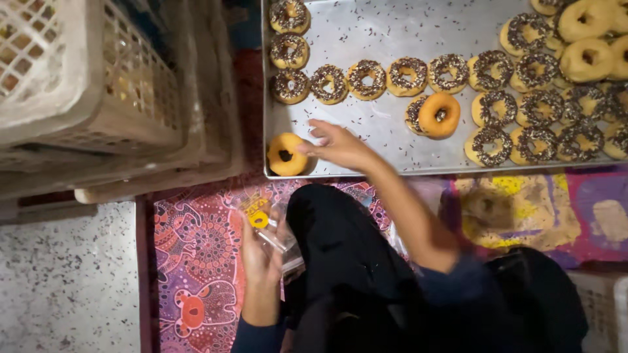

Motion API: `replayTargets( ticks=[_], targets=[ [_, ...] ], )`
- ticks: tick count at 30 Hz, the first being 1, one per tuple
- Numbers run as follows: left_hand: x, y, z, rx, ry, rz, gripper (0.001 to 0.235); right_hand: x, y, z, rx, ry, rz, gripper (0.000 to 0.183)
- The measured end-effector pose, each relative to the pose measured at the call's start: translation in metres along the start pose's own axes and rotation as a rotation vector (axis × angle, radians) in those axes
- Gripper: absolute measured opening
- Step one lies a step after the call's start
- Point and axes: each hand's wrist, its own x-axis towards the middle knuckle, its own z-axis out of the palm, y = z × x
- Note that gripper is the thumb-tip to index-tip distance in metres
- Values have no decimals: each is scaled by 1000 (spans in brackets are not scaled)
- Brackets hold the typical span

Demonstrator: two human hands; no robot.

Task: The person sits on a patterned mat and packages donuts one by one. They pick donuts from a metal tray, place them into small plastic bags, and set the filled bags into a white basket. The process is repeated for multiple donuts.

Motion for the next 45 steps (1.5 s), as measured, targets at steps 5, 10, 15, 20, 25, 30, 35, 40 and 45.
replayTargets(
  ticks=[5, 10, 15, 20, 25, 30, 35, 40, 45],
  targets=[
    [-4, 15, -3, 69, 146, 53, 49, 36, 6, 33, -56, -52, 9, 93],
    [0, 5, -16, -26, 5, -53, 57, 10, 9, 2, 126, 82, 76, 81],
    [1, -2, -20, -13, 23, -27, 48, -14, 43, -80, 66, 413, -13, 65],
    [-5, -8, -12, 17, 31, -86, 45, -47, 55, -113, -148, 527, 29, 75],
    [-17, -17, 10, -33, -402, -19, 50, -69, 16, -86, -666, 684, -189, 104],
    [-26, -40, 67, 124, -175, -125, 50, -101, -19, -67, -709, 693, -49, 91],
    [-24, -81, 124, -18, -376, -280, 55, -229, -10, -48, 801, 351, -205, 98],
    [-61, -147, 150, 159, -427, -365, 54, -335, 51, -18, 1170, 260, -317, 106],
    [-104, -181, 154, 237, -546, -403, 54, -376, 78, -19, 1191, 405, -404, 107]
  ],
)
